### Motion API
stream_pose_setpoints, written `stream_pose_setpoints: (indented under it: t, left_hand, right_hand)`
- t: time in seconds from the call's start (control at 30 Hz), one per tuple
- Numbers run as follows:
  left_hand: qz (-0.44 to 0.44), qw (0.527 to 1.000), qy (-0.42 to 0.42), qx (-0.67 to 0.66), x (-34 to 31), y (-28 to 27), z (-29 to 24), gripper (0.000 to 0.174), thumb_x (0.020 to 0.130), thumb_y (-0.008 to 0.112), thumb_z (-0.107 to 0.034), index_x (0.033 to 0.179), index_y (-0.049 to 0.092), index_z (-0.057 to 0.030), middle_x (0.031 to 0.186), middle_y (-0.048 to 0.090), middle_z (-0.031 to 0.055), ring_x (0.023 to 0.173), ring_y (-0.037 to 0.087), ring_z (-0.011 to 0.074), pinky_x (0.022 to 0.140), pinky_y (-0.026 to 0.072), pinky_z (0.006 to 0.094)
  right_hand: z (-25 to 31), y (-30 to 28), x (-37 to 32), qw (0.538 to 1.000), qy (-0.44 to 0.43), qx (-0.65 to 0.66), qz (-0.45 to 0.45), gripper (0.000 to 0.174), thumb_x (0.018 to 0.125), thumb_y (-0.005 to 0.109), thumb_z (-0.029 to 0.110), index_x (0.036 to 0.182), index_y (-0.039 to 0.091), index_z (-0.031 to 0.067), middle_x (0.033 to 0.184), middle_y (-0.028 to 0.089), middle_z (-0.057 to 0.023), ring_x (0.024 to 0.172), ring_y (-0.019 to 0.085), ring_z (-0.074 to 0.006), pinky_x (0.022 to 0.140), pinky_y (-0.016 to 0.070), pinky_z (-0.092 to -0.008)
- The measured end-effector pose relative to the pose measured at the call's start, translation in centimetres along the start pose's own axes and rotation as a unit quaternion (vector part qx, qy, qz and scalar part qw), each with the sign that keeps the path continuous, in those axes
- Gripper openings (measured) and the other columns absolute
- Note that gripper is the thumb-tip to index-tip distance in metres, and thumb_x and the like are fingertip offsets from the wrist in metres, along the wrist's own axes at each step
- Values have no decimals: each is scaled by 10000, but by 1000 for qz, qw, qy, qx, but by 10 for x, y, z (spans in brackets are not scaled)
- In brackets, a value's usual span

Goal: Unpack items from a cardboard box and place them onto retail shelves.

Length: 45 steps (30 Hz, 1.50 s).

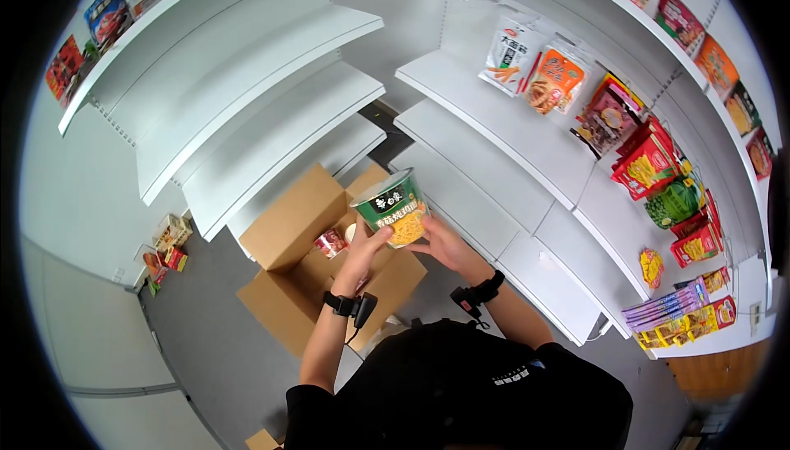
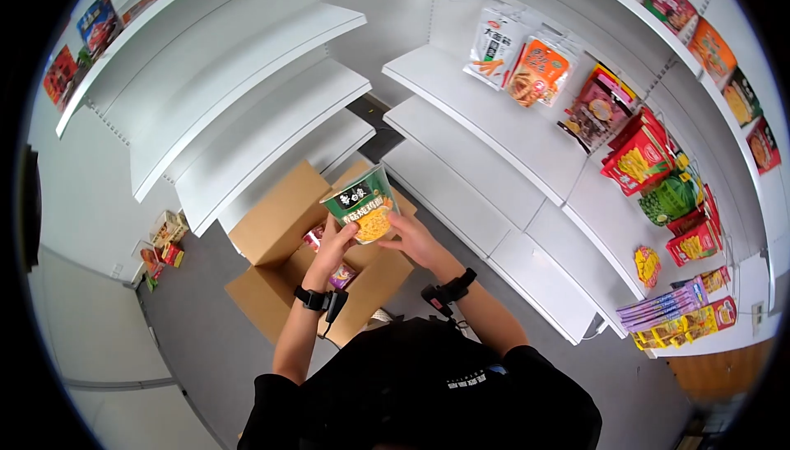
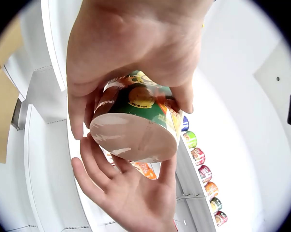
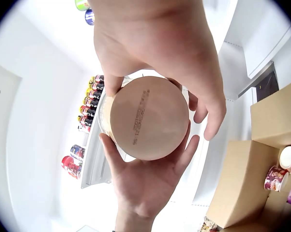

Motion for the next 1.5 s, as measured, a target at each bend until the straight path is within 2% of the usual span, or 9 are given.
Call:
stream_pose_setpoints:
  t: [0.2,0.37,0.57,0.67,0.87,1.0,1.1,1.3,1.5]
  left_hand:
    - [17,1000,4,17,1,67,5,764,844,699,-315,1430,256,-103,1287,494,86,1124,538,200,896,485,345]
    - [41,999,10,18,-8,124,9,787,823,715,-217,1423,244,-25,1357,427,126,1255,419,230,1047,349,352]
    - [84,992,83,52,-31,197,18,808,786,742,-183,1411,257,-21,1356,422,120,1268,404,228,1067,326,357]
    - [96,990,79,63,-46,230,26,812,772,749,-156,1404,257,-23,1360,413,120,1275,397,228,1072,319,362]
    - [116,986,88,79,-75,295,28,871,750,762,-121,1419,213,-26,1386,381,123,1300,382,237,1087,313,382]
    - [137,982,89,97,-85,324,31,898,740,781,-138,1420,205,-29,1383,381,121,1293,393,236,1078,333,383]
    - [154,979,86,105,-86,343,28,905,736,793,-162,1416,211,-27,1367,399,118,1282,408,235,1068,348,377]
    - [214,962,118,119,-76,379,21,898,756,777,-159,1432,203,-17,1369,410,137,1277,414,241,1041,381,379]
    - [215,963,126,102,-66,391,31,874,820,701,-151,1489,149,-46,1424,375,170,1257,433,247,908,460,342]
  right_hand:
    - [25,-42,-48,998,-34,-54,-30,622,976,483,358,1472,214,96,1459,335,-80,1325,364,-216,1056,352,-480]
    - [58,-61,-102,983,-103,-129,-74,686,952,556,294,1477,179,66,1432,354,-142,1313,384,-240,1052,370,-441]
    - [106,-83,-170,942,-189,-264,-89,799,904,637,157,1502,108,122,1380,407,-201,1233,464,-280,999,408,-405]
    - [122,-91,-205,945,-203,-245,-69,871,859,697,172,1503,113,121,1399,360,-259,1250,449,-323,986,416,-395]
    - [131,-114,-261,935,-211,-273,-81,918,825,736,169,1503,118,128,1403,343,-251,1239,455,-309,963,437,-387]
    - [141,-115,-293,918,-242,-301,-88,900,794,766,181,1479,186,117,1346,409,-175,1199,485,-278,933,459,-372]
    - [146,-121,-313,916,-243,-301,-112,799,807,733,83,1435,241,116,1341,414,-120,1189,483,-216,960,436,-366]
    - [164,-138,-343,905,-301,-264,-141,654,788,768,154,1299,366,86,1218,477,-105,1086,520,-209,912,459,-349]
    - [194,-158,-381,897,-358,-213,-148,600,815,720,63,1295,361,90,1200,453,-72,1114,496,-185,927,439,-338]
Point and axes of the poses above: each hand's wrist, its own x-axis towards the middle knuckle, its own y-axis out of the palm, z = x × y, the point moved 4 cm from there along x, towards the middle knuckle
